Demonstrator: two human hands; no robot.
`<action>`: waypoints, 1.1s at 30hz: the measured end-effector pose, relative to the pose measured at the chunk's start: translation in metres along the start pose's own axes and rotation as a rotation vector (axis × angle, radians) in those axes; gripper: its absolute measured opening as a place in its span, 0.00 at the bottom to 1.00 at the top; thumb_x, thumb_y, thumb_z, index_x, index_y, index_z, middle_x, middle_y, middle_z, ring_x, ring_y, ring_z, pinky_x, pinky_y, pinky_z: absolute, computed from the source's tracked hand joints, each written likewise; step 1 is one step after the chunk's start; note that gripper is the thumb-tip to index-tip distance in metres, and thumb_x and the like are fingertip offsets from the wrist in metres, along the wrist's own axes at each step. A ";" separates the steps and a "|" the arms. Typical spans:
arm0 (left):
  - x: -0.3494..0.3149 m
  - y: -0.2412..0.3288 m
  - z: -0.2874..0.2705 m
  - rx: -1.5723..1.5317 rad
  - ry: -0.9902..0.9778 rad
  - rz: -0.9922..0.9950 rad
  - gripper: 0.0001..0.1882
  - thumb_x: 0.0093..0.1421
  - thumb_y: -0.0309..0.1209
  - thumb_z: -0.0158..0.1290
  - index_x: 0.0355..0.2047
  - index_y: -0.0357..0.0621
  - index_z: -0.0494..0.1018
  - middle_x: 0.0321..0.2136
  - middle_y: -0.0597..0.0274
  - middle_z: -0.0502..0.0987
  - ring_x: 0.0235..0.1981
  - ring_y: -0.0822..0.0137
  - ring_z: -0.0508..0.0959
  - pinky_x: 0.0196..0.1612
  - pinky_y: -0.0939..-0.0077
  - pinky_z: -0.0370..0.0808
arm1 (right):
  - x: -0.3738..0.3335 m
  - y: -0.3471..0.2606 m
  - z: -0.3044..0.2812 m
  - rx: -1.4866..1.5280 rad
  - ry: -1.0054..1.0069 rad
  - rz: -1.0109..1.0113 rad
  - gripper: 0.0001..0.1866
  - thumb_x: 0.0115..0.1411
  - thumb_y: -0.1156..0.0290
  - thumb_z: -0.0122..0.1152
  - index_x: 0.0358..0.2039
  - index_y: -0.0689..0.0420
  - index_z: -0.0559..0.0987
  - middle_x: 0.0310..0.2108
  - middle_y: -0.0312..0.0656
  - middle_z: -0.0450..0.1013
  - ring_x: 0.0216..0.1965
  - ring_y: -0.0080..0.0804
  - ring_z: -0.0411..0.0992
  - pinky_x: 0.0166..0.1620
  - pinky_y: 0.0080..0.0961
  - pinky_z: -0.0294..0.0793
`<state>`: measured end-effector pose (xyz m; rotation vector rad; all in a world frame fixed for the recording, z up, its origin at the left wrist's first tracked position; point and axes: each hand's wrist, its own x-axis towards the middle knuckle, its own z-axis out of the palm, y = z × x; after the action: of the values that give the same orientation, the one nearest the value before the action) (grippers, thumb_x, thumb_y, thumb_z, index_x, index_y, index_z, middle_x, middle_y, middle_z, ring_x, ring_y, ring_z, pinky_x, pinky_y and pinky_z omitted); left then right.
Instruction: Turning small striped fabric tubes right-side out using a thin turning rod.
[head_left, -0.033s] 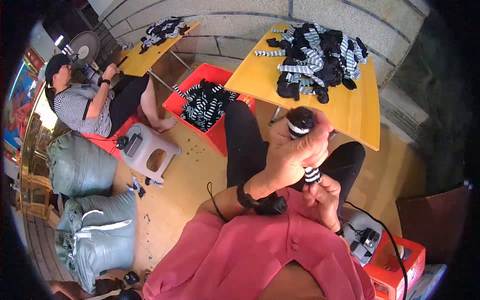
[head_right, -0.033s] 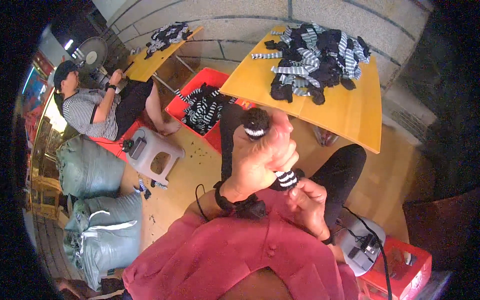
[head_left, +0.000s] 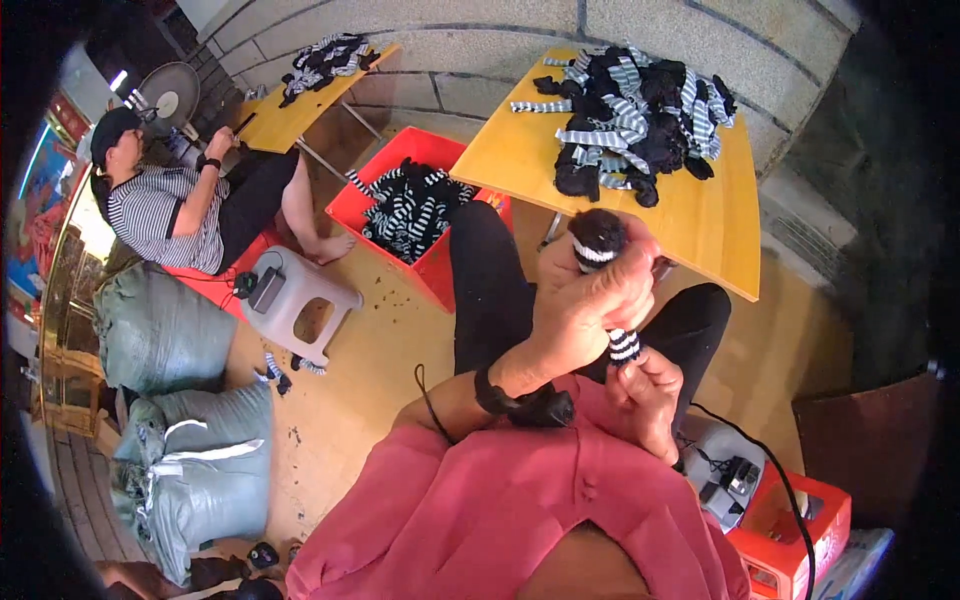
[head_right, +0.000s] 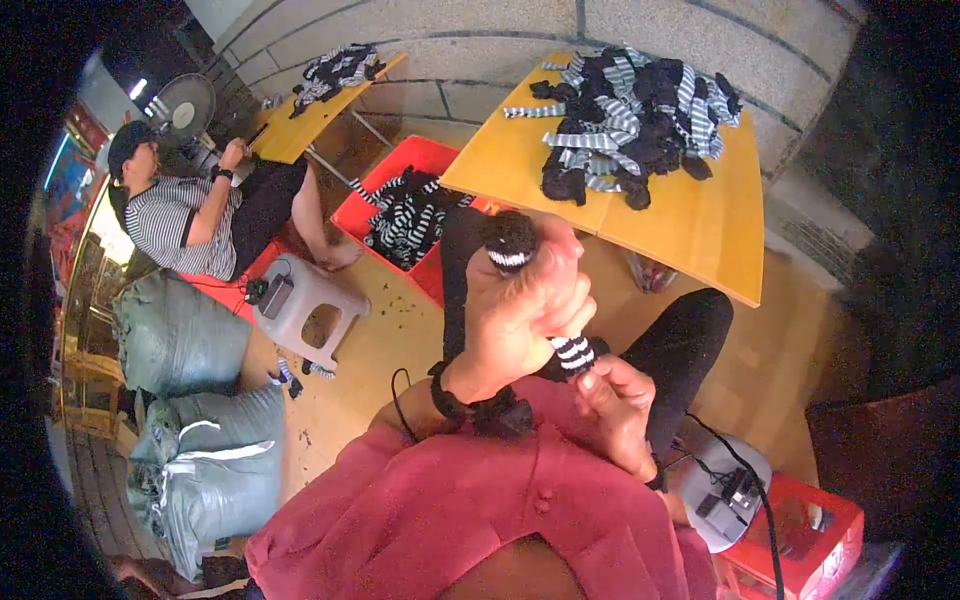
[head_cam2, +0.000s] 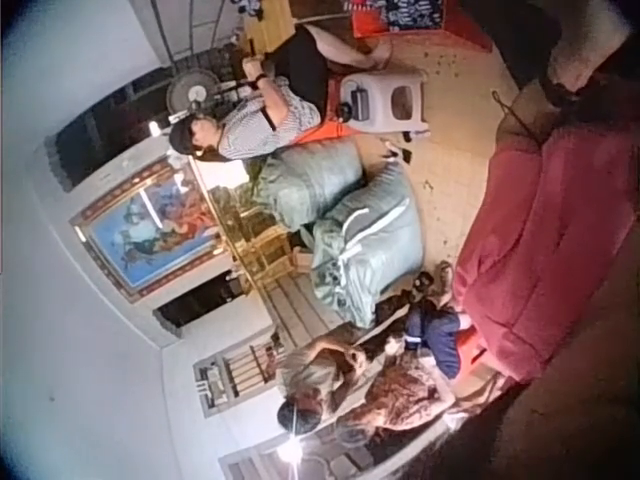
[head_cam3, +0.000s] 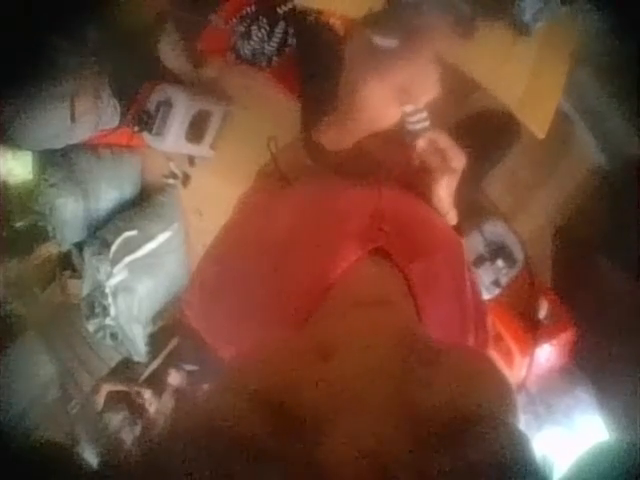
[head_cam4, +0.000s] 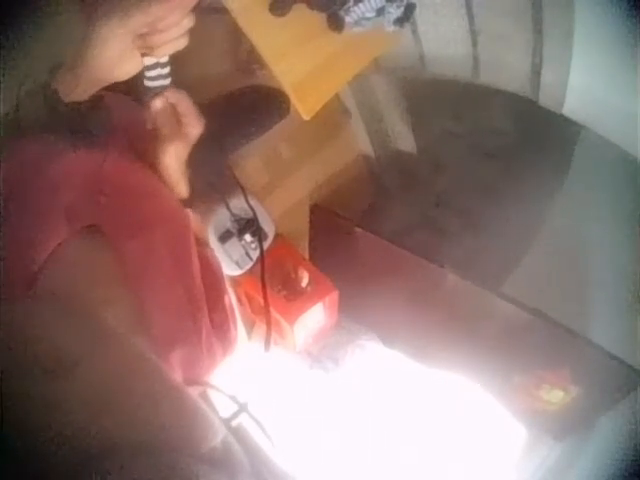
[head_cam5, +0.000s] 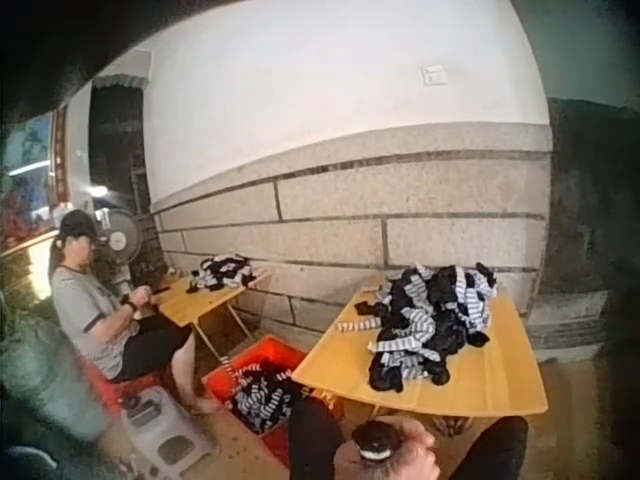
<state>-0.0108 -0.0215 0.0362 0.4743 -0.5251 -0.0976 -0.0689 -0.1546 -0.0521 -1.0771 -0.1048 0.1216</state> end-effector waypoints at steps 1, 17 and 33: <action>0.001 0.000 -0.001 0.008 0.049 0.046 0.08 0.60 0.27 0.49 0.37 0.36 0.66 0.14 0.72 0.60 0.11 0.81 0.55 0.14 0.84 0.52 | 0.001 0.003 0.000 0.000 -0.001 -0.001 0.11 0.55 0.68 0.59 0.24 0.63 0.72 0.15 0.35 0.65 0.13 0.17 0.56 0.16 0.15 0.51; 0.011 0.019 -0.008 0.026 -0.051 0.037 0.16 0.64 0.49 0.36 0.31 0.50 0.61 0.12 0.74 0.52 0.10 0.80 0.50 0.14 0.84 0.49 | -0.002 -0.006 0.002 -0.365 0.094 -0.188 0.06 0.56 0.73 0.59 0.28 0.63 0.76 0.18 0.31 0.68 0.20 0.15 0.61 0.24 0.14 0.60; -0.011 -0.016 -0.007 0.116 -0.006 -0.102 0.16 0.61 0.45 0.45 0.34 0.45 0.61 0.13 0.68 0.59 0.12 0.75 0.58 0.17 0.79 0.57 | 0.008 -0.019 0.008 -0.022 -0.083 -0.053 0.07 0.58 0.72 0.55 0.33 0.63 0.75 0.19 0.31 0.67 0.19 0.16 0.61 0.22 0.13 0.56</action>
<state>-0.0164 -0.0303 0.0191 0.6140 -0.5141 -0.1674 -0.0612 -0.1553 -0.0313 -1.0902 -0.2098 0.1174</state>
